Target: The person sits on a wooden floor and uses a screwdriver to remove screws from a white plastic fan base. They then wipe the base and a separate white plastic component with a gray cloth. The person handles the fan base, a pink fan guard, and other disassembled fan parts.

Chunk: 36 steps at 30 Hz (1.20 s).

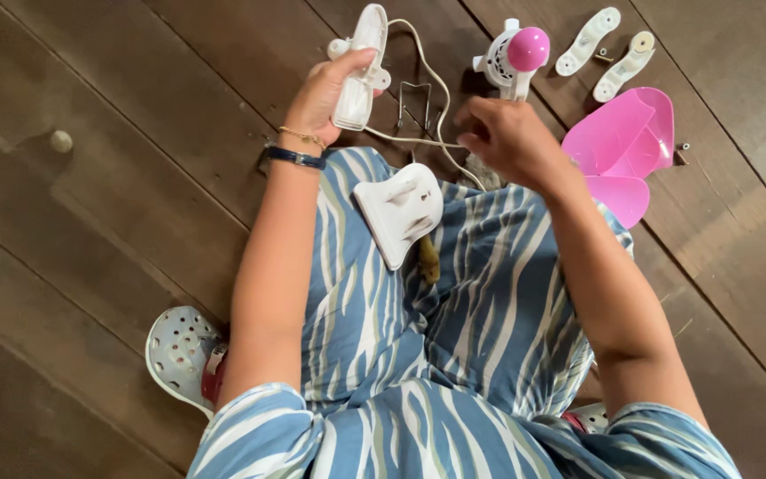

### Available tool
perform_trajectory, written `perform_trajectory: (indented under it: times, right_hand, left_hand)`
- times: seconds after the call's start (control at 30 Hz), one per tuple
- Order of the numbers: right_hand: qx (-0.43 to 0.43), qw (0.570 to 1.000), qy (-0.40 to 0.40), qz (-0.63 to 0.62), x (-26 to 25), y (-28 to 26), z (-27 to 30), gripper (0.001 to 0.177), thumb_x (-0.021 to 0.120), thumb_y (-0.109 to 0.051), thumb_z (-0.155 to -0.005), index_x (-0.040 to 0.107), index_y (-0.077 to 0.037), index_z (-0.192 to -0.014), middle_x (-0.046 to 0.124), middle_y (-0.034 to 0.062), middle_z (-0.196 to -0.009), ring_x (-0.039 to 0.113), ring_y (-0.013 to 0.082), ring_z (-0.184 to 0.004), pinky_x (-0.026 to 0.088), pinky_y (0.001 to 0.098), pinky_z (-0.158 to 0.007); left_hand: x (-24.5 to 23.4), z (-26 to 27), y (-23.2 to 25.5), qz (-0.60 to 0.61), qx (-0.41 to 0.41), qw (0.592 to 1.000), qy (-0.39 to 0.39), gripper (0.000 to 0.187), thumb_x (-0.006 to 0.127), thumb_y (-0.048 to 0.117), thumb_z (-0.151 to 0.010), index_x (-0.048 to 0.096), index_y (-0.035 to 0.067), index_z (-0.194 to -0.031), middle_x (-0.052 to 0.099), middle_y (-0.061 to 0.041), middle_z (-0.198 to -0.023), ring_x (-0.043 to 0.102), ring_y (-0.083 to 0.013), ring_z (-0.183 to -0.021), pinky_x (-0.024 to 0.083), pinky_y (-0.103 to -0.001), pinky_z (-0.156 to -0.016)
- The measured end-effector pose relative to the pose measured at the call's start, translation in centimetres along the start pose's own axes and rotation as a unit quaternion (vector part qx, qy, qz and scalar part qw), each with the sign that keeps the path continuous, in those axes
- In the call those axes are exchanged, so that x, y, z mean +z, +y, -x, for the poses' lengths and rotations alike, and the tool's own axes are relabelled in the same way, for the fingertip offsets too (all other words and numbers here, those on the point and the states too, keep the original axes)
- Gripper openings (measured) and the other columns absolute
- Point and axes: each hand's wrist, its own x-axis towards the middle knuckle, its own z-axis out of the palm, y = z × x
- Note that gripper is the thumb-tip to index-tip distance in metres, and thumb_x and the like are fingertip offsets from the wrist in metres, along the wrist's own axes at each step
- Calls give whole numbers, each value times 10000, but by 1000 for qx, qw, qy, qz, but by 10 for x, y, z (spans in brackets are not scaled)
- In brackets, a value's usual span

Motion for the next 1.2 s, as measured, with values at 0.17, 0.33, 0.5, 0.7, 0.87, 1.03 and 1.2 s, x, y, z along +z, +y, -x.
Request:
perform_trajectory:
  times: [0.17,0.33,0.5,0.7,0.87,1.03,1.2]
  right_hand:
    - [-78,994,73,16,39,5,-37,262,756,-35,-861,701,29,-1108,689,212,-886,690,352,-777,542,427,-695]
    - [-76,994,79,4,56,24,-47,111,752,-36,-911,742,-12,-1018,718,183,-855,714,333,-772,549,406,-697]
    - [29,989,55,-131,45,19,-42,83,681,-29,-948,708,-4,-1023,741,120,-840,729,242,-737,538,354,-649]
    - [-6,999,-1,-45,15,4,-11,95,591,5,-974,673,-8,-1019,708,131,-860,691,267,-768,521,375,-687]
    - [34,998,-49,15,6,-5,14,67,611,-30,-942,656,1,-981,694,158,-848,655,333,-752,496,425,-678]
    - [65,995,-68,14,7,-2,23,78,639,-79,-946,660,-4,-952,708,144,-830,672,323,-731,502,426,-670]
    - [87,992,-92,11,4,5,30,72,647,-87,-949,663,-18,-955,705,140,-793,667,311,-709,499,422,-663]
  left_hand:
    - [-14,-15,-28,-69,43,996,32,435,830,300,-854,684,-17,-1114,710,-53,-950,677,-132,-834,539,-283,-761]
    - [-14,-23,-48,-212,116,964,113,694,886,330,-812,515,17,-1309,642,-87,-1150,632,-148,-1029,534,-293,-918]
    - [-11,-25,-57,-362,223,897,123,848,935,315,-764,446,54,-1406,640,-133,-1277,650,-241,-1153,534,-351,-992]
    - [-5,-19,-53,-503,229,828,95,916,968,305,-711,448,149,-1449,669,-111,-1315,634,-331,-1219,474,-468,-1060]
    - [15,-10,-46,-631,194,748,71,888,981,263,-604,518,202,-1358,646,-33,-1323,547,-343,-1281,308,-647,-1062]
    - [27,-3,-43,-679,194,705,60,893,988,262,-579,530,220,-1344,601,-25,-1316,498,-340,-1301,224,-682,-1117]
    - [27,5,-40,-707,152,688,57,901,983,252,-582,528,230,-1360,586,-13,-1325,484,-330,-1322,239,-691,-1126]
